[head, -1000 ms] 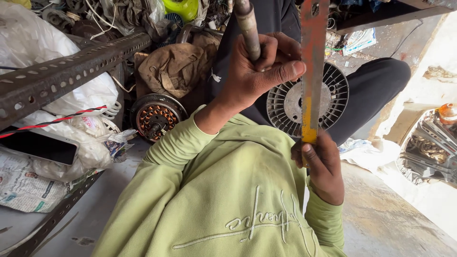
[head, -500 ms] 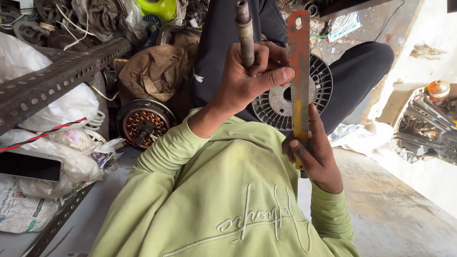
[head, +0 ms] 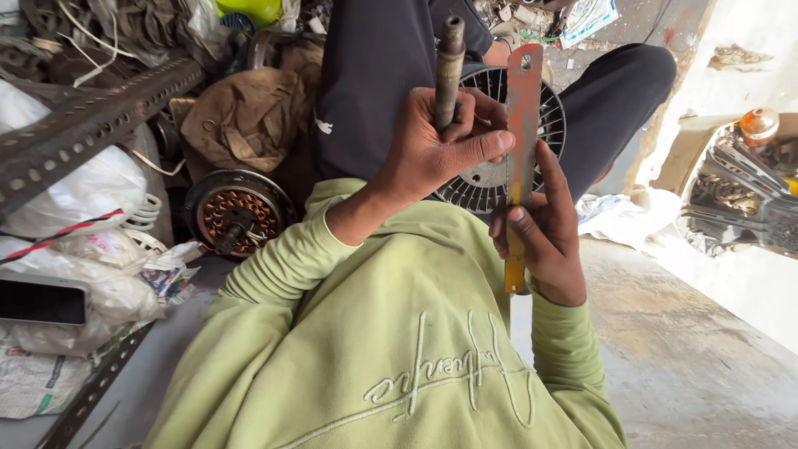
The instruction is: Cleaning and repairing an electric fan motor using a hacksaw blade and screwdriver.
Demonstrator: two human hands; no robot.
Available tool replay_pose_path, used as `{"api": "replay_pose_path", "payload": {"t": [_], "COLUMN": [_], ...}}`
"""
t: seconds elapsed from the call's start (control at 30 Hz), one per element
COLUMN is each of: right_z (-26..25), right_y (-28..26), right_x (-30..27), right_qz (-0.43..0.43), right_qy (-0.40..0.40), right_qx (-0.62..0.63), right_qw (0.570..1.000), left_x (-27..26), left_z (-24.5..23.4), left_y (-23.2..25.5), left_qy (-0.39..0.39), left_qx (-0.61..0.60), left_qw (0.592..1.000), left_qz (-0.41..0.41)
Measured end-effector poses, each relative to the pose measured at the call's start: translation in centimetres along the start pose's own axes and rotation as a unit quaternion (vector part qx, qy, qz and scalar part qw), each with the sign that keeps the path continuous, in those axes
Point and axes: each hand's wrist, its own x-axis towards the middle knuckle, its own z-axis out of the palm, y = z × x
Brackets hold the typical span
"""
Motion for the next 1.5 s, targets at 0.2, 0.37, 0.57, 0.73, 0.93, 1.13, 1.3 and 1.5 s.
{"api": "replay_pose_path", "payload": {"t": [0.2,0.37,0.57,0.73,0.93,1.13,1.3,1.5], "right_z": [-1.4,-3.2,-6.0,-6.1,-5.3,-6.1,-5.5,-6.3], "right_y": [1.7,1.9,3.4,3.2,4.7,3.9,4.6,6.6], "right_x": [0.5,1.1,1.3,1.9,2.2,2.2,2.4,2.4], "right_qz": [0.002,0.007,-0.052,-0.122,-0.140,-0.071,-0.151,-0.105], "right_qy": [-0.009,-0.006,0.082,0.102,0.035,0.039,0.090,0.066], "right_qx": [0.144,0.259,-0.110,-0.499,-0.516,-0.550,-0.486,-0.598], "right_qw": [0.990,0.966,0.989,0.852,0.844,0.831,0.856,0.792], "left_x": [0.0,1.4,1.3,0.9,0.9,0.8,1.1,1.3], "left_z": [-0.2,-0.9,-1.3,-1.3,-2.3,-2.5,-2.3,-2.4], "left_y": [-1.8,-1.2,-5.4,-8.1,-8.8,-9.2,-8.5,-8.5], "left_qy": [0.027,0.019,-0.073,-0.101,-0.116,-0.123,-0.096,-0.093], "left_qx": [0.064,0.462,0.668,0.728,0.697,0.686,0.664,0.667], "left_qw": [0.996,0.881,0.727,0.655,0.676,0.688,0.704,0.685], "left_qz": [-0.064,0.099,0.143,0.177,0.206,0.205,0.231,0.277]}}
